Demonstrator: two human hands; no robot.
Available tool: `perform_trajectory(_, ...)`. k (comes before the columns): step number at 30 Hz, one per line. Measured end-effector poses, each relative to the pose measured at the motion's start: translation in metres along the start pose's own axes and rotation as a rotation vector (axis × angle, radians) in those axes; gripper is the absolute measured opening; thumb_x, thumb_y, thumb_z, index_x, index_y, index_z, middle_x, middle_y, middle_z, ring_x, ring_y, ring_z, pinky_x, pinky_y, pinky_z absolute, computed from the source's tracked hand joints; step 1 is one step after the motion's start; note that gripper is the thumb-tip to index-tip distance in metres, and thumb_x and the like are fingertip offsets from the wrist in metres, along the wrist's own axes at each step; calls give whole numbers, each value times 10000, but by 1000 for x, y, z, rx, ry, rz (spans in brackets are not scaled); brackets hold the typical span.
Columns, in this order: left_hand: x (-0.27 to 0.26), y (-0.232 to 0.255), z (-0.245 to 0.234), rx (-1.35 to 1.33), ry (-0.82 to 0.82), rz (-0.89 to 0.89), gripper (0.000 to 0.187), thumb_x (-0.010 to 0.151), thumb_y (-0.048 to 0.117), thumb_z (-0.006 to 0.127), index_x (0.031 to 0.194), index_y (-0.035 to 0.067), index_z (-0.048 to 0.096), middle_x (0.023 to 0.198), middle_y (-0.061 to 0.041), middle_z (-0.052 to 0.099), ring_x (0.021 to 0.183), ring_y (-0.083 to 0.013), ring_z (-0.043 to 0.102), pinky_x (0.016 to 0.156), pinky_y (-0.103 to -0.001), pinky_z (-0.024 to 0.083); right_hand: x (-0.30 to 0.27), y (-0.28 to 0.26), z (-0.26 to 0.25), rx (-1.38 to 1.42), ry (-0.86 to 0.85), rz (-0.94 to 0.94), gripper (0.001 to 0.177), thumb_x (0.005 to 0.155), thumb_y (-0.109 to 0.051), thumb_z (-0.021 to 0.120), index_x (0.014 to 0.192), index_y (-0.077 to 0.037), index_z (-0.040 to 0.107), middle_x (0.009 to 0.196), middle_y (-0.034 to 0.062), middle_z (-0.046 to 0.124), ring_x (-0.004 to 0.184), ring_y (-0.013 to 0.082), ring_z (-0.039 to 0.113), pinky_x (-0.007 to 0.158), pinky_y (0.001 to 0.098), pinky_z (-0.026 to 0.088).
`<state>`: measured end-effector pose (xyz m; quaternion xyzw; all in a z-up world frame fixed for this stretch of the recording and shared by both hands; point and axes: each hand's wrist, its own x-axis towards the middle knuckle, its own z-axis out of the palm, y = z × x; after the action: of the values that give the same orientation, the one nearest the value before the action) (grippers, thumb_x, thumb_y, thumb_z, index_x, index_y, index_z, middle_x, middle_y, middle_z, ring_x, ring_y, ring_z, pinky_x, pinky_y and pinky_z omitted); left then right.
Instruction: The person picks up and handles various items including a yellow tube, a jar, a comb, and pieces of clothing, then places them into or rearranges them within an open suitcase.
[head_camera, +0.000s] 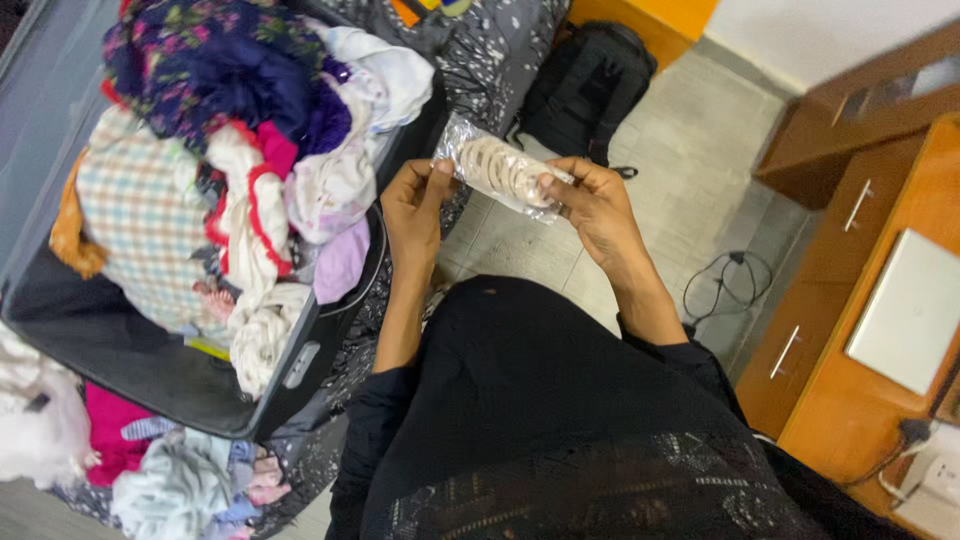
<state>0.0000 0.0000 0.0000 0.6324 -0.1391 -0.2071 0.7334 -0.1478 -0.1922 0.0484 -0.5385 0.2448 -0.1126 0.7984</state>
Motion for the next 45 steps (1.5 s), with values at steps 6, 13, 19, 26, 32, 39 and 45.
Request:
perform_trajectory(6,62,2,47,-23,-103,-27,229,1024,203,689,1115,-6,672,973,-28,739,878,-57,642,798,-211,503,51,3,-27,159,55,22,205,995,-79,663,1165,35,674,1065,114,741,928,155,714,837,338,611)
perform_trajectory(13,168,-23,82,-22,-64,10,322,970,112,715,1244,-3,590,1017,-41,720,872,-63,634,758,-216,501,152,-26,-62,40,104,60,193,987,-78,668,1143,35,677,1046,91,732,910,143,710,815,319,598)
perform_trajectory(19,233,-40,92,30,-147,159,327,1020,62,721,1309,-12,589,1128,-86,723,1026,-122,683,926,-271,558,219,-26,-90,-4,63,-20,196,991,-31,697,1180,24,693,1030,55,712,861,125,663,754,291,542)
perform_trajectory(26,295,-59,70,334,48,54,606,934,179,795,1410,-52,500,1254,-206,671,1173,-258,676,1010,-355,541,321,-26,-83,52,131,227,154,967,-49,688,1113,-1,683,973,60,726,822,126,703,726,275,595)
perform_trajectory(32,328,-78,52,881,131,58,813,919,400,788,1501,-32,418,1532,-274,479,1455,-406,412,1179,-548,327,450,25,-111,-130,16,257,166,906,-7,695,1061,-35,643,950,72,729,784,134,701,672,278,567)
perform_trajectory(39,382,-114,70,1234,-7,-111,899,855,417,761,1533,-12,353,1614,-208,351,1545,-371,190,1190,-683,115,583,96,-122,-691,-268,-263,231,834,-17,735,1048,-25,649,945,109,728,856,227,716,748,353,561)
perform_trajectory(45,358,-111,77,1036,74,-247,680,930,373,735,1471,48,482,1554,-182,478,1549,-373,248,1227,-619,176,634,93,-96,-972,-395,-501,163,842,-49,712,970,-42,612,954,151,673,900,374,671,760,468,518)
